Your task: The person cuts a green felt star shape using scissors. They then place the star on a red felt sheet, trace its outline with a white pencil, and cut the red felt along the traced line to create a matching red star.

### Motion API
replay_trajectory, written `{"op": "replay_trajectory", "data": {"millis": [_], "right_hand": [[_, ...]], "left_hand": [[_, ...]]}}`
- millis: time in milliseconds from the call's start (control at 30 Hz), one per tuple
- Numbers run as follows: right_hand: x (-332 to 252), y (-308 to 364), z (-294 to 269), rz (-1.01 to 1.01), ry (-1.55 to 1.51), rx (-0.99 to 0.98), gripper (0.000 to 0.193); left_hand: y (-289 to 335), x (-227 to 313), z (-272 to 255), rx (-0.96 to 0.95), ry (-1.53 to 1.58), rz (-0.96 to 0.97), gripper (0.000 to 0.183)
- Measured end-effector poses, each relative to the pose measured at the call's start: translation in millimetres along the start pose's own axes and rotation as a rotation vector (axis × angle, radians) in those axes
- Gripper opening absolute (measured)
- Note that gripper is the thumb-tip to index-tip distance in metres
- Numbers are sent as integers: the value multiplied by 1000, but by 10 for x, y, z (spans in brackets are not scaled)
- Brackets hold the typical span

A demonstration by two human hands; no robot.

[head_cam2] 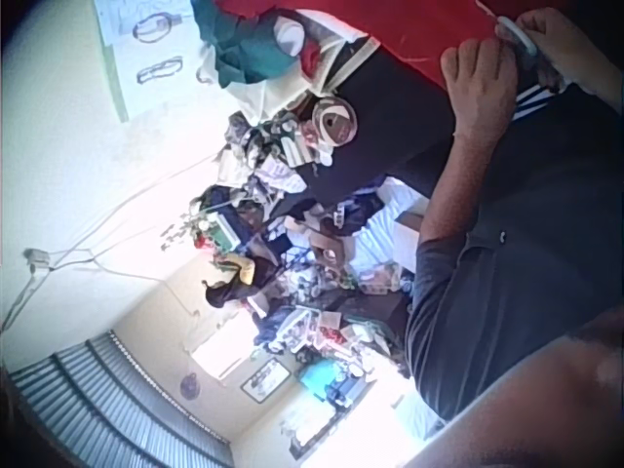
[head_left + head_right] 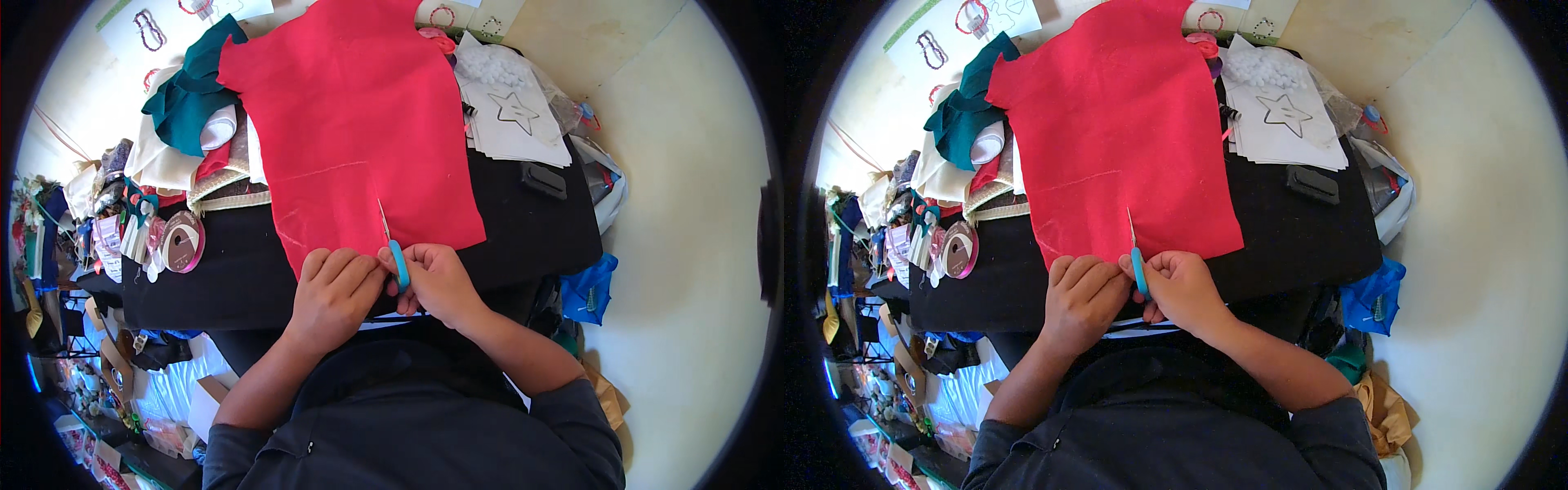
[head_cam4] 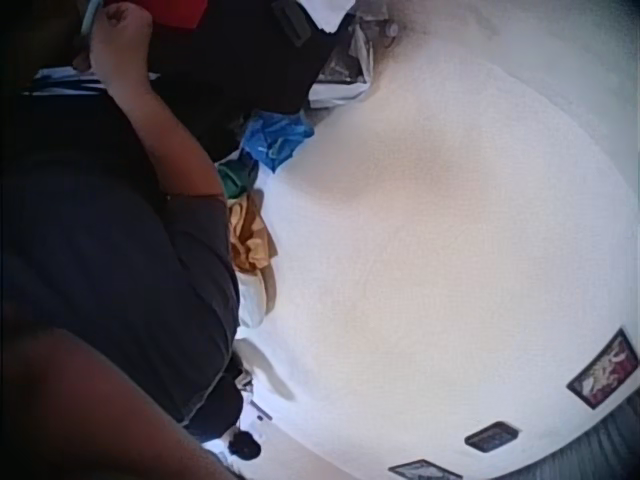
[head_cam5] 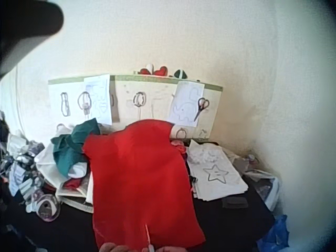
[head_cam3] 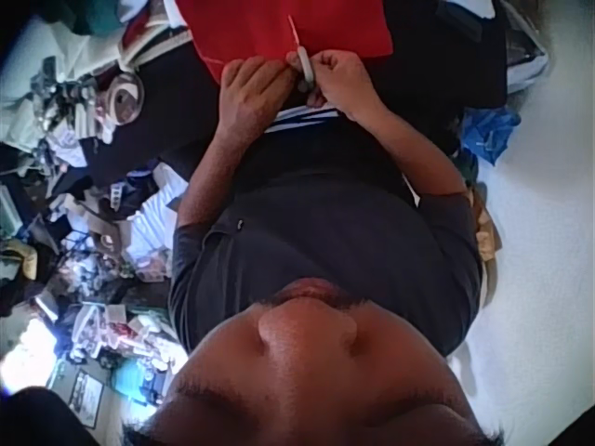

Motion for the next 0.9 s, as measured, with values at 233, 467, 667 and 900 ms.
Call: {"op": "replay_trajectory", "data": {"millis": [233,467,667,900], "right_hand": [[-34,-55,-3,-43,-4,-4,44],[-51,-82,12,-48,-6,18,46],[-75,-113,-2,-61,8,20,47],[-150,-113,-25,-63,-5,42,48]], "left_hand": [[-2,-9,-2,-2,-6,-4,19],[-13,-17,-41,57,-14,-11,16],[-6,-13,-57,56,-10,-18,16],[16,-15,-98,64,6,-31,19]]}}
Point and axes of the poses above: each hand's wrist, its own y-axis away from the middle knuckle, its own z-axis out of the palm, x = y × z, the point moved 10 cm from there along -y, towards the middle knuckle, and after that the axes turned 4 degrees about -y, right-handed, at the moved point
